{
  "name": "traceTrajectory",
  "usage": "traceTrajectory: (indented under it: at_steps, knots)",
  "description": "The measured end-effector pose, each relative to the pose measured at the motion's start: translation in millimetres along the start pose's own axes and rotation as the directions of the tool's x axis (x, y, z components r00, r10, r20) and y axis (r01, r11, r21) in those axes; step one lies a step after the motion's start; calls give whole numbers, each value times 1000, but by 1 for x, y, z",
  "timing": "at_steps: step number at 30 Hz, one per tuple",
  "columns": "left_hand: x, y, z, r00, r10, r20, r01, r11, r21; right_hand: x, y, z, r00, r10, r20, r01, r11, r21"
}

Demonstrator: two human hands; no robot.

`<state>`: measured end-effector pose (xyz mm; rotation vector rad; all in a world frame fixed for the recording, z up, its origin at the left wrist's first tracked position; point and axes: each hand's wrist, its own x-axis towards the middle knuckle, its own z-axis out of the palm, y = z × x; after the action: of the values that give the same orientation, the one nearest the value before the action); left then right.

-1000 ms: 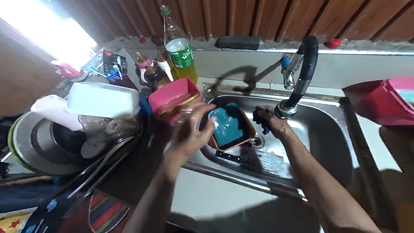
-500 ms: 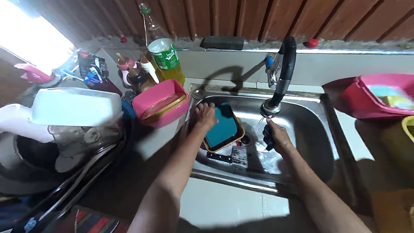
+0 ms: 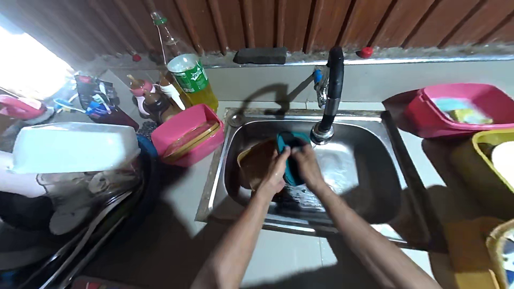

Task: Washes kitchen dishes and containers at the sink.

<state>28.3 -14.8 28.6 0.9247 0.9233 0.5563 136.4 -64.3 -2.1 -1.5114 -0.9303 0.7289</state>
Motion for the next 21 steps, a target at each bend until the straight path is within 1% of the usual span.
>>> traceTrajectory:
  at_steps: [1,2,3,4,6,7,8,10,11,12,13,15,16,17,19,20,21]
  knots:
    - [5,-6,1,999,-20,-34,18,999,-44,-9,6,8,988,-100,119,117,983,-143]
    - [8,-10,0,998,-23,-55,18,996,-89,-13,11,5,965,-137,222,198,939,-281]
    - [9,-14,-2,998,-19,-60,11,991,-134,-8,18,-5,955,-140,260,239,883,-403]
    - [8,-18,-4,999,-23,-37,15,983,-184,1,27,-18,961,-141,238,245,832,-498]
    - [6,-23,-3,999,-53,3,52,971,-235,20,36,-39,986,-88,142,154,804,-574]
    - [6,-24,0,997,-71,14,72,969,-235,19,34,-37,990,-77,121,133,814,-566]
    - [7,-23,4,996,-86,22,89,971,-220,11,32,-28,985,-107,135,163,832,-530]
    - [12,-19,5,994,-106,19,108,977,-183,-12,22,-11,955,-145,260,251,862,-441]
    - [14,-17,2,994,-104,22,106,976,-190,-17,20,-10,938,-154,311,281,864,-417]
    - [15,-18,0,995,-98,35,103,974,-201,-14,21,-17,939,-147,312,275,864,-421]
    - [13,-20,-2,992,-107,61,118,970,-211,-5,26,-27,957,-139,256,245,859,-449]
    - [6,-22,1,984,-155,87,168,969,-183,17,32,-47,992,-90,94,125,852,-509]
    - [5,-23,6,982,-156,107,172,972,-162,21,30,-47,995,-90,51,103,850,-517]
    - [5,-24,11,981,-149,123,166,975,-146,18,26,-41,992,-113,58,127,849,-513]
    - [10,-23,15,982,-148,117,163,978,-129,-2,20,-25,964,-158,215,242,853,-463]
    - [12,-20,13,984,-150,96,162,977,-136,-13,20,-24,933,-177,312,312,830,-462]
    - [17,-18,8,986,-142,83,152,978,-141,-21,23,-30,900,-211,381,386,791,-474]
